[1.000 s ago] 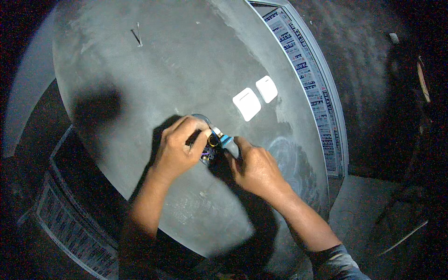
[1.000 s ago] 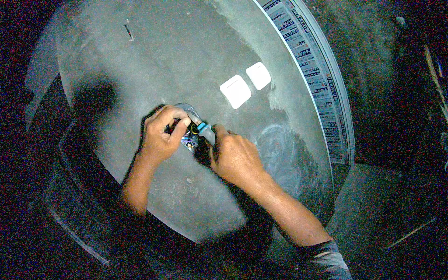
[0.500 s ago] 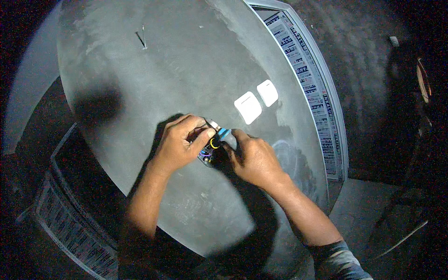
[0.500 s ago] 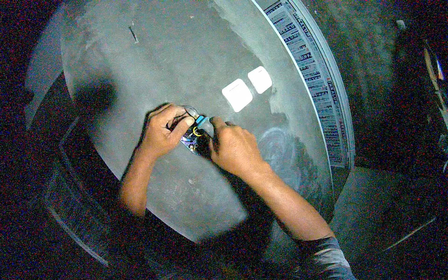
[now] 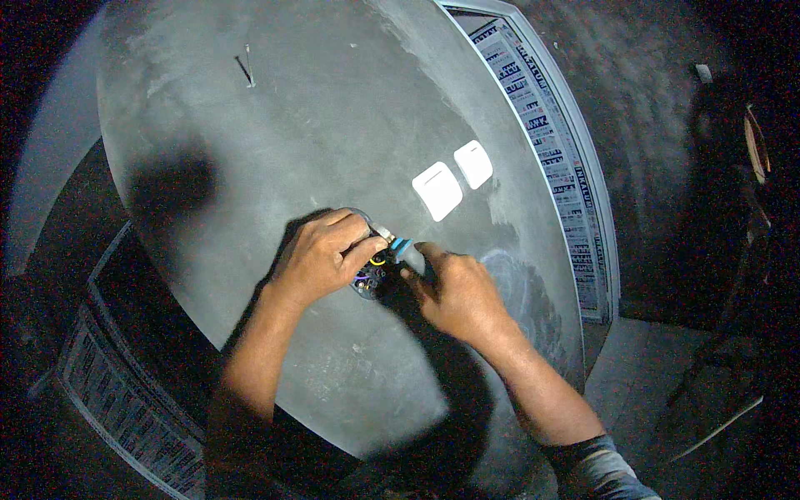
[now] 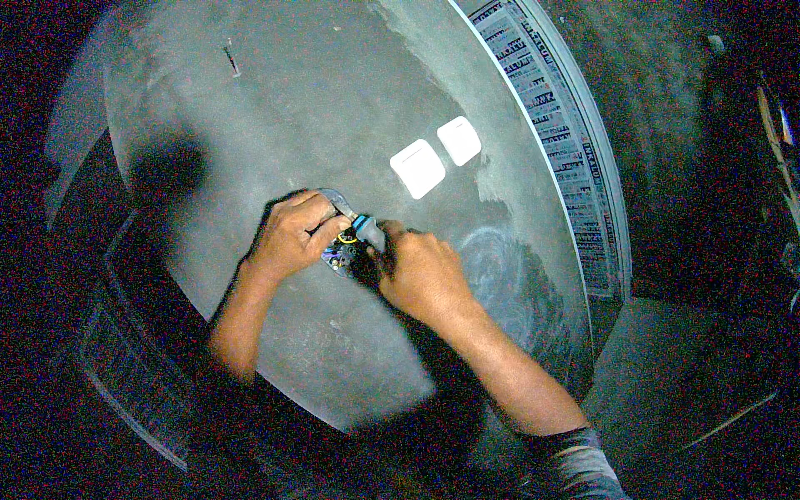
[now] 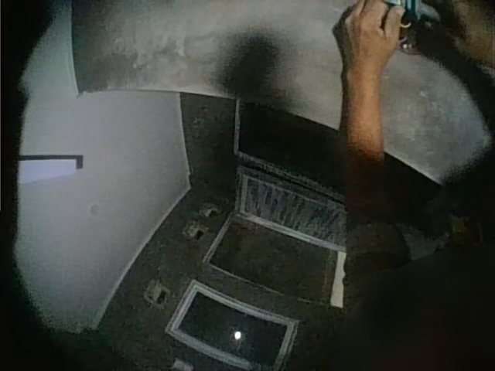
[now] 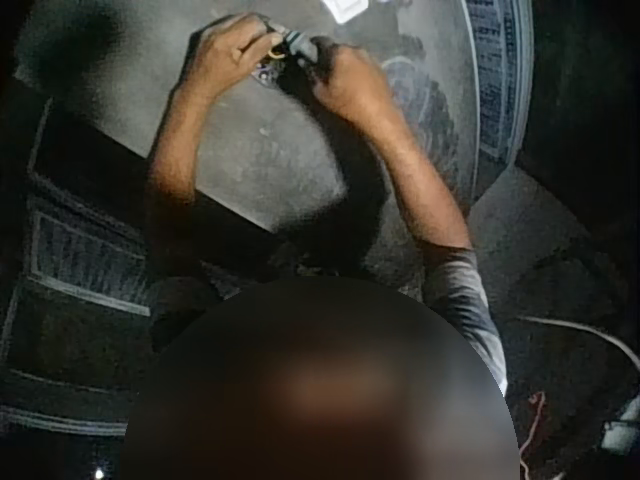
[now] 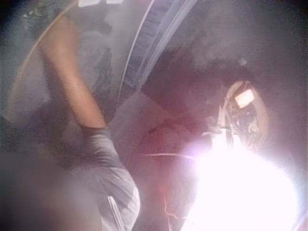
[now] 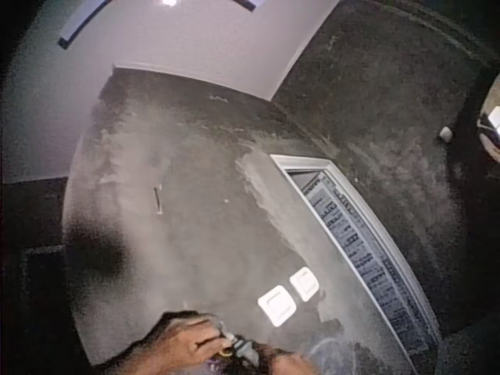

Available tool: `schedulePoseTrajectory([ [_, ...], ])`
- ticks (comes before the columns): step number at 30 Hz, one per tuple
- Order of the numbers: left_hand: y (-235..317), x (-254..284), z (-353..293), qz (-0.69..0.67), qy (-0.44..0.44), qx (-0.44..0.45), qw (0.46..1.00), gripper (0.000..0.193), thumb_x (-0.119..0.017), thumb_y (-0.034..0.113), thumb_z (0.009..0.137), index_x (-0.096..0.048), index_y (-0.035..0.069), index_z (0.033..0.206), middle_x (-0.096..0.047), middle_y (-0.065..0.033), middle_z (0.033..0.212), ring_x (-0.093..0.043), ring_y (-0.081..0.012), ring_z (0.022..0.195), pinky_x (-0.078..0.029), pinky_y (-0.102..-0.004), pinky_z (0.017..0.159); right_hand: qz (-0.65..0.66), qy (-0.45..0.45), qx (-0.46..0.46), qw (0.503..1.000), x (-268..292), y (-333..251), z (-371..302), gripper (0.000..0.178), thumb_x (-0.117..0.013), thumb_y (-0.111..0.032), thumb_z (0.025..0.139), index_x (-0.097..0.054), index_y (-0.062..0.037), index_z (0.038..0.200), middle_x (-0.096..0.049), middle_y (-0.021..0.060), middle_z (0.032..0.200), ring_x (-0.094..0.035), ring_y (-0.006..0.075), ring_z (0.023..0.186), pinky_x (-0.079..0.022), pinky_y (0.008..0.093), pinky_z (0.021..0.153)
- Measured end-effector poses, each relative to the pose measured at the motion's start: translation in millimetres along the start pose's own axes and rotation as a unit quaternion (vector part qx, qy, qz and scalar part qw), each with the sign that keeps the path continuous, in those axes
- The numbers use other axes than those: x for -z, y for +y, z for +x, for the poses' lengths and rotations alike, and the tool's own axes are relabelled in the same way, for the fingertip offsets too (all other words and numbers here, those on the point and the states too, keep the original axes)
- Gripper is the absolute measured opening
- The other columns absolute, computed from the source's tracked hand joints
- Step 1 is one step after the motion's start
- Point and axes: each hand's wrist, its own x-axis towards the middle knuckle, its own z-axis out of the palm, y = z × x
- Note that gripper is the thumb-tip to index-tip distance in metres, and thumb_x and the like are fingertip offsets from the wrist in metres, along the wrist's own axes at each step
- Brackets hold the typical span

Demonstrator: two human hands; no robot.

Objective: The person installs an electrical fixture on a wall. They use a screwdriver to tighten screws on the fixture and pliers to strip and connect wires. The person secures the fixture to the wall and ensures the wiring is properly connected.

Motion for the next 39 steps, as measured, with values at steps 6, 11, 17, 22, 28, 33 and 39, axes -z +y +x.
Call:
schedulePoseTrajectory([
  [6,-3.7,-2.7,0.3,0.041,0.014,0.012,0.999,0.023,-0.077,0.017,0.086,-0.061,0.003,0.079,-0.063,-0.0150,0.078,-0.063,-0.0345,0.069,-0.050,-0.0446,0.061,0.068,0.021,-0.043,0.996,-4.7,-2.8,-3.7,0.040,-0.067,-0.023,0.092,-0.062,0.0018,0.123,-0.070,0.0296,0.088,-0.069,0.0477,0.085,-0.055,0.0559,0.078],
  [11,-0.4,0.6,2.6,0.022,0.019,0.006,1.000,0.024,-0.079,0.016,0.085,-0.060,0.004,0.075,-0.063,-0.0133,0.075,-0.061,-0.0308,0.065,-0.049,-0.0416,0.058,0.098,0.045,-0.041,0.993,-6.7,-2.0,-12.6,0.042,-0.067,-0.021,0.092,-0.061,0.0070,0.123,-0.069,0.0325,0.090,-0.069,0.0497,0.088,-0.055,0.0546,0.081],
  [17,3.4,8.7,2.2,-0.066,0.053,-0.002,0.996,0.007,-0.069,0.007,0.087,-0.070,0.000,0.089,-0.069,-0.0143,0.084,-0.068,-0.0290,0.076,-0.054,-0.0374,0.070,0.117,-0.005,-0.070,0.991,1.7,11.4,-23.8,0.050,-0.068,-0.029,0.093,-0.061,0.0113,0.121,-0.068,0.0344,0.094,-0.068,0.0512,0.092,-0.054,0.0531,0.084],
  [22,4.3,11.1,0.6,-0.088,0.042,0.034,0.995,0.008,-0.068,0.004,0.087,-0.072,-0.002,0.091,-0.071,-0.0154,0.088,-0.071,-0.0286,0.082,-0.055,-0.0368,0.075,0.199,-0.062,-0.050,0.977,-6.8,9.6,-22.0,0.039,-0.065,-0.033,0.100,-0.062,0.0051,0.110,-0.066,0.0111,0.068,-0.062,0.0166,0.048,-0.050,0.0361,0.051],
  [28,7.7,12.3,-1.2,-0.080,0.058,0.034,0.995,0.006,-0.071,0.004,0.086,-0.073,0.000,0.090,-0.072,-0.0146,0.088,-0.071,-0.0276,0.082,-0.055,-0.0362,0.075,0.142,-0.023,-0.023,0.989,-6.3,2.1,-19.6,0.044,-0.068,-0.034,0.097,-0.063,0.0077,0.107,-0.062,0.0203,0.065,-0.067,0.0289,0.060,-0.048,0.0422,0.056],
  [33,7.7,11.8,-2.2,-0.079,0.052,0.032,0.995,0.007,-0.071,0.004,0.085,-0.073,0.000,0.091,-0.072,-0.0140,0.089,-0.072,-0.0275,0.083,-0.056,-0.0364,0.075,0.126,-0.070,-0.084,0.986,2.9,-7.4,-20.4,0.050,-0.067,-0.029,0.093,-0.061,0.0089,0.125,-0.069,0.0299,0.084,-0.070,0.0464,0.085,-0.055,0.0521,0.080],
  [39,7.9,12.3,-4.0,-0.080,0.054,0.018,0.995,0.009,-0.071,0.002,0.084,-0.073,-0.001,0.092,-0.072,-0.0155,0.089,-0.071,-0.0283,0.082,-0.056,-0.0373,0.075,0.103,-0.041,-0.058,0.992,1.1,-12.1,-21.4,0.043,-0.064,-0.024,0.094,-0.061,0.0079,0.122,-0.070,0.0276,0.081,-0.070,0.0466,0.082,-0.055,0.0535,0.077],
])
